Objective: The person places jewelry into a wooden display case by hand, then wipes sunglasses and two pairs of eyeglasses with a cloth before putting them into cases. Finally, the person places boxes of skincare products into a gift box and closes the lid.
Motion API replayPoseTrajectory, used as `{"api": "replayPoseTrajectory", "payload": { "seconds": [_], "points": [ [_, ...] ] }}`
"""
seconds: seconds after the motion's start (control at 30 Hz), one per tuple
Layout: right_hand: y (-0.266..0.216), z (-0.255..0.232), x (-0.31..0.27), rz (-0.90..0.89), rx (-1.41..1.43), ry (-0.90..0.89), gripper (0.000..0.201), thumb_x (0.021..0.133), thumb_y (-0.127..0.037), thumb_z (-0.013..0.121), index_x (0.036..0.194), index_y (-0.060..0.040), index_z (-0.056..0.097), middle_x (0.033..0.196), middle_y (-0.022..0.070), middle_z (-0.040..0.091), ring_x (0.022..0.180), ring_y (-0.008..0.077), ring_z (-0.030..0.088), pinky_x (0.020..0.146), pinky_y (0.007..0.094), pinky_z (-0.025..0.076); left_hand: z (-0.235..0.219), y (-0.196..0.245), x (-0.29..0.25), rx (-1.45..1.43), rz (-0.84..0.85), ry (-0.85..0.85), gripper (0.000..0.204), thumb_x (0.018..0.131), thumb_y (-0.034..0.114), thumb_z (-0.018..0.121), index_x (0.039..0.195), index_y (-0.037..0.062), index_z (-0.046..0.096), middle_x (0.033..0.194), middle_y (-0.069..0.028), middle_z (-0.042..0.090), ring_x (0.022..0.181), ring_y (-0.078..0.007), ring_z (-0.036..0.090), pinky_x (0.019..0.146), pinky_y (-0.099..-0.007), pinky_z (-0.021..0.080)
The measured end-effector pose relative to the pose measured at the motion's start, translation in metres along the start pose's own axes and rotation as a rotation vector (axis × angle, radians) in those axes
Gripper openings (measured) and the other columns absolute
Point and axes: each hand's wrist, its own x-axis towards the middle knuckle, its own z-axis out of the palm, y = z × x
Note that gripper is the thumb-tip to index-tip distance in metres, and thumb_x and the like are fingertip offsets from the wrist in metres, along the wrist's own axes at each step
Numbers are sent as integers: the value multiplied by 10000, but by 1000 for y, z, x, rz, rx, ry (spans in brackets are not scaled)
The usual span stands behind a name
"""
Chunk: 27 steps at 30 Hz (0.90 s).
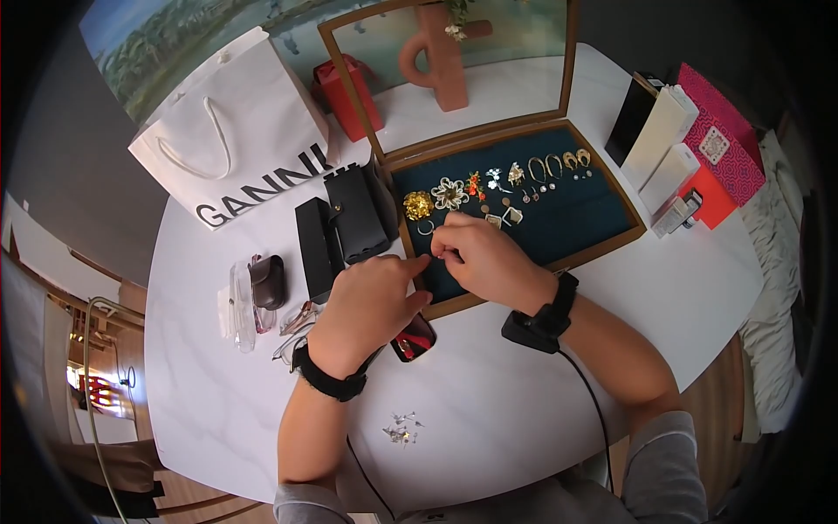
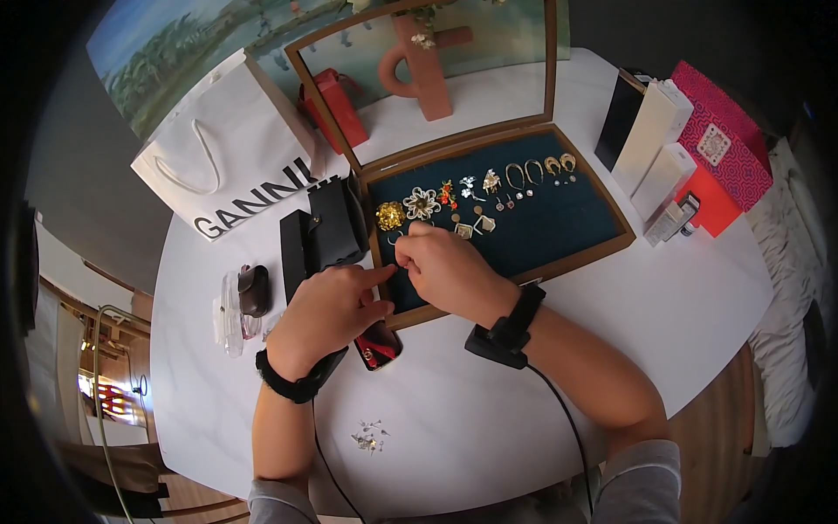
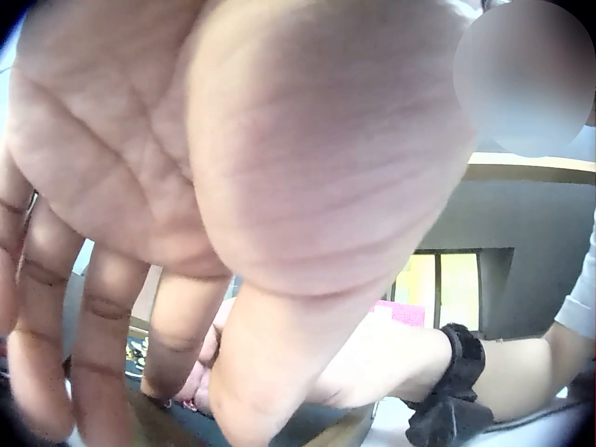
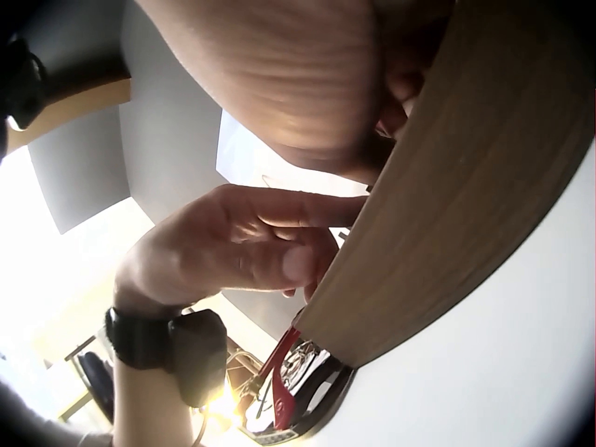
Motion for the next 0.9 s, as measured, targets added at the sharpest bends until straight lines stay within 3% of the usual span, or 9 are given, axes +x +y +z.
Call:
{"api": "replayPoseTrajectory", "payload": {
  "seconds": [0.23, 0.6, 0.9],
  "points": [
    [0, 1, 1, 8, 43, 79, 20, 832, 24, 604, 845, 14, 616, 871, 158, 598, 758, 361, 628, 676, 428, 511, -3, 0, -1, -50, 7, 22, 417, 814, 190, 741, 1222, 111, 710, 778, -98, 708, 723, -277, 681, 675, -375, 511],
    [1, 1, 0, -6, 24, 46, 21, 844, 11, 606, 836, 11, 626, 866, 160, 599, 762, 359, 619, 680, 433, 505, 1, 0, -1, -46, 18, 18, 438, 808, 181, 753, 1240, 122, 706, 765, -99, 694, 716, -275, 671, 675, -375, 503],
    [7, 2, 4, 24, 117, 133, 59, 870, 26, 568, 845, 30, 622, 845, 176, 626, 765, 352, 630, 689, 418, 505, -12, -1, -1, -118, -55, -14, 450, 817, 160, 744, 1261, 107, 689, 747, -99, 701, 703, -258, 673, 684, -354, 509]
  ]
}}
